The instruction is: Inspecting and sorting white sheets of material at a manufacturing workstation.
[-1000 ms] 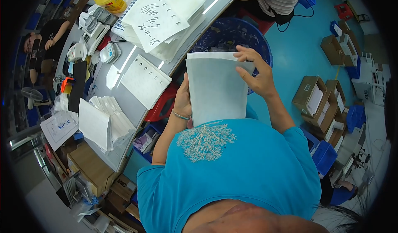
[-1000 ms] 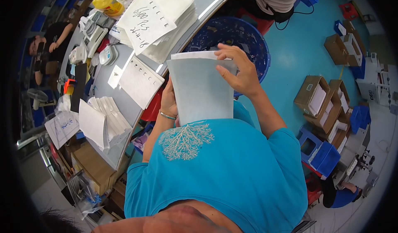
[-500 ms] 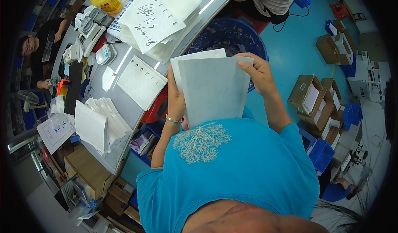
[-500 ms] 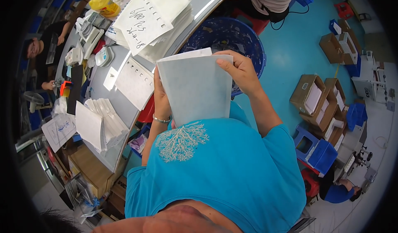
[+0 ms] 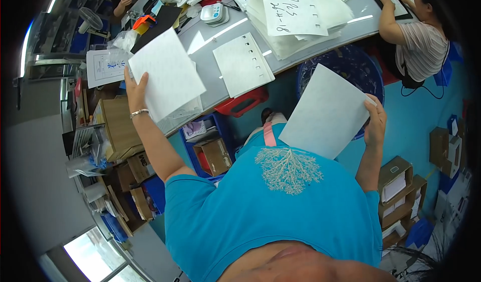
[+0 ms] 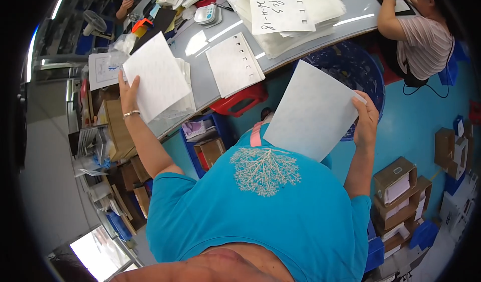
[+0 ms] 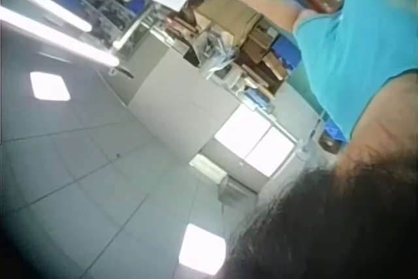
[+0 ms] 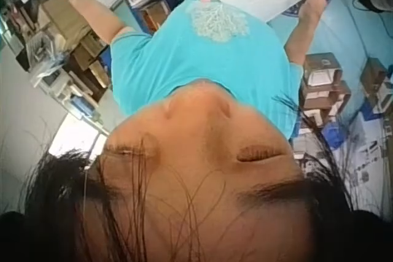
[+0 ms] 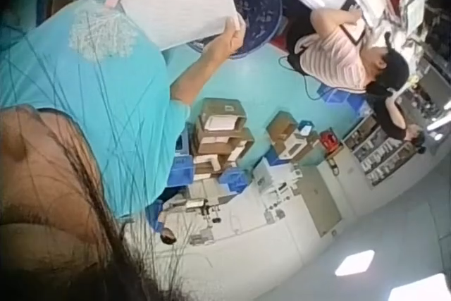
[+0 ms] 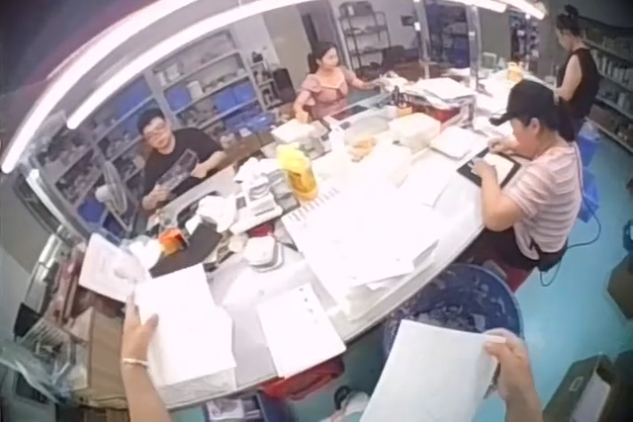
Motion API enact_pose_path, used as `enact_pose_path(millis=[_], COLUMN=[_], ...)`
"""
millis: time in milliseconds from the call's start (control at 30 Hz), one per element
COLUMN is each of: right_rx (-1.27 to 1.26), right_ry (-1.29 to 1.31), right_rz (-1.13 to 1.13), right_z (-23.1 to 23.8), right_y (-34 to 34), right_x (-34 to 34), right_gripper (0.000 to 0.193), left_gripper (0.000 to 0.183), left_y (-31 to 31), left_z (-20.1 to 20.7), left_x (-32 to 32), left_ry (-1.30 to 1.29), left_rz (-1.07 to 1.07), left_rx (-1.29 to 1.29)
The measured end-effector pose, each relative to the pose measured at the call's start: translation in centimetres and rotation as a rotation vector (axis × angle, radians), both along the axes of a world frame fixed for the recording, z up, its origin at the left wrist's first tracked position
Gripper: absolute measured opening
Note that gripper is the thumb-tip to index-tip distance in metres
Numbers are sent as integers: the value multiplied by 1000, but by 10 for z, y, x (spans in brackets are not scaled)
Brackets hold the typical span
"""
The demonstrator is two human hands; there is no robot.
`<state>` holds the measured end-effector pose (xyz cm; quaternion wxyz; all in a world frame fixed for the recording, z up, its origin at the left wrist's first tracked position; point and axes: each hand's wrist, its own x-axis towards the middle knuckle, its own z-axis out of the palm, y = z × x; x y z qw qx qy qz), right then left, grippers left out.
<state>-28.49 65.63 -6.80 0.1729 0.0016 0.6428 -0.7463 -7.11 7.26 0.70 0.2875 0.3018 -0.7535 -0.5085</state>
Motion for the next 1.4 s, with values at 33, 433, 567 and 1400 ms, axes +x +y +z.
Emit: enact_pose_path(millis=[33, 433, 567, 1400], right_rx=[15, 82, 521, 449], right_ry=[6, 121, 290, 50], right_rz=[25, 13, -127, -129], right_z=[2, 19, 10, -6], right_y=[-4, -13, 8, 74], right_x=[-1, 9, 16, 4], right_gripper=[25, 24, 21, 26], left_gripper=[78, 60, 31, 33], left_y=[-25, 313, 353, 408], left_z=[-18, -101, -76, -78], left_x=[15, -131, -134, -190], left_ry=[-301, -129, -90, -134], left_rz=[174, -953, -927, -1007], left_rx=[-491, 770, 230, 158])
